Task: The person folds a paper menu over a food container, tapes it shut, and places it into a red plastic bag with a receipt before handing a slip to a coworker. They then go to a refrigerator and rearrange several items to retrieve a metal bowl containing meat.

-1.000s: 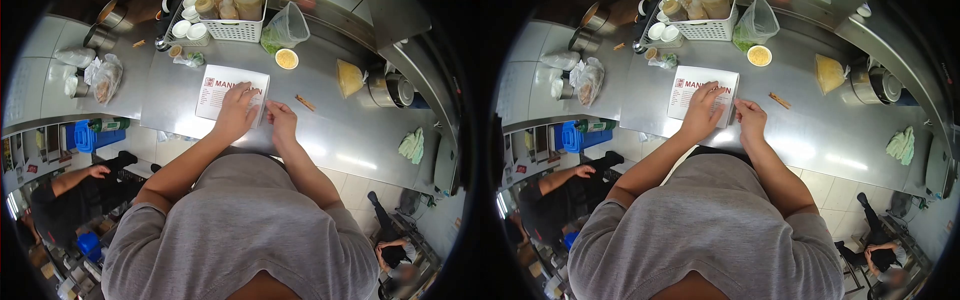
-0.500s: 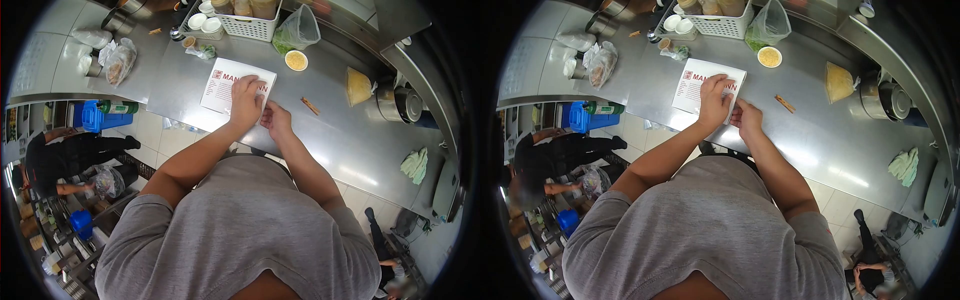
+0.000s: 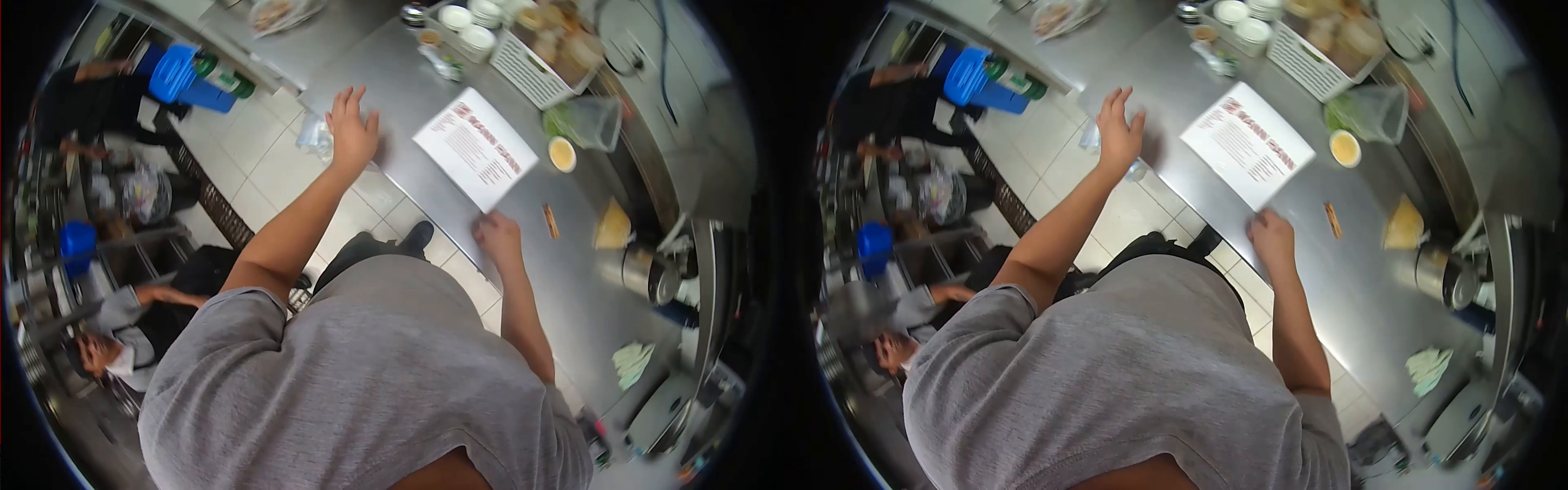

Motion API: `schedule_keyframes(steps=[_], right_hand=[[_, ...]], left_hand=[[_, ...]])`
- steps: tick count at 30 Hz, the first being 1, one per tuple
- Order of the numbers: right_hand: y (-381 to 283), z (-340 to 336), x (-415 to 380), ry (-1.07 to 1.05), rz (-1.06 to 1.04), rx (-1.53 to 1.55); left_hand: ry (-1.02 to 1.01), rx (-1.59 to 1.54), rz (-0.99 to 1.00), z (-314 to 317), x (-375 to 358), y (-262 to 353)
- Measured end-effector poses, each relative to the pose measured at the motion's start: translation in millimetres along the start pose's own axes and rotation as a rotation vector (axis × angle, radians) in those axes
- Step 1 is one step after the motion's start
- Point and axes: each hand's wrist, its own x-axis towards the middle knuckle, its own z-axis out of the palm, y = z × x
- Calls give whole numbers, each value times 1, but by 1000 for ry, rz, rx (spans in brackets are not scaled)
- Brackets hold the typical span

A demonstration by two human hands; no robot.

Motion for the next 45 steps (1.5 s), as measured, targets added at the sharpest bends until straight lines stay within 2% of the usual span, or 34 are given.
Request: schedule_keyframes(steps=[2, 4, 5, 6, 7, 8, 9, 11, 12, 13, 14, 15, 16, 17, 18, 20, 23, 28, 33, 40, 45], right_hand=[[-27, 4, -31, -231, 116, 2], [-80, 10, -58, -668, 72, 234], [-117, 15, -72, -846, -3, 494], [-162, 10, -84, -987, -264, 492], [-199, 8, -95, -1100, -395, 570], [-234, 6, -110, -1158, -433, 689], [-259, 13, -104, -1625, -374, 620], [-260, 52, -81, -2113, -269, 517], [-230, 85, -73, -1982, -269, 848], [-244, 92, -52, -1675, -208, 492], [-259, 99, -31, -1416, -58, 164], [-196, 161, 15, -1229, -166, 341], [-156, 206, 55, -781, -302, -98], [-102, 251, 102, -270, -524, -365], [-79, 271, 138, -176, -387, -309], [-62, 297, 185, 66, -248, -606], [-51, 313, 235, 337, -191, -652], [-41, 302, 270, 481, -243, -562], [-4, 288, 246, 506, -269, -514], [8, 288, 245, 537, -272, -485], [9, 285, 252, 559, -272, -464]], left_hand=[[4, -95, 32, -21, -35, -46], [-62, -51, -25, -34, -78, -92], [-109, -61, -61, -37, -100, -113], [-161, -78, -104, -41, -124, -132], [-214, -85, -147, -47, -146, -150], [-267, -95, -192, -52, -168, -165], [-302, -119, -269, -57, -190, -178], [-353, -136, -412, -61, -228, -200], [-385, -124, -485, -65, -249, -212], [-390, -105, -538, -71, -262, -214], [-383, -109, -584, -71, -281, -223], [-403, -102, -642, -72, -294, -230], [-427, -98, -698, -73, -308, -236], [-429, -103, -728, -74, -320, -240], [-442, -129, -771, -75, -328, -246], [-446, -160, -830, -70, -341, -254], [-440, -155, -932, -60, -360, -265], [-515, -212, -1011, -38, -382, -271], [-615, -243, -1043, -25, -378, -264], [-651, -227, -997, -20, -369, -268], [-660, -217, -1033, -23, -385, -276]])
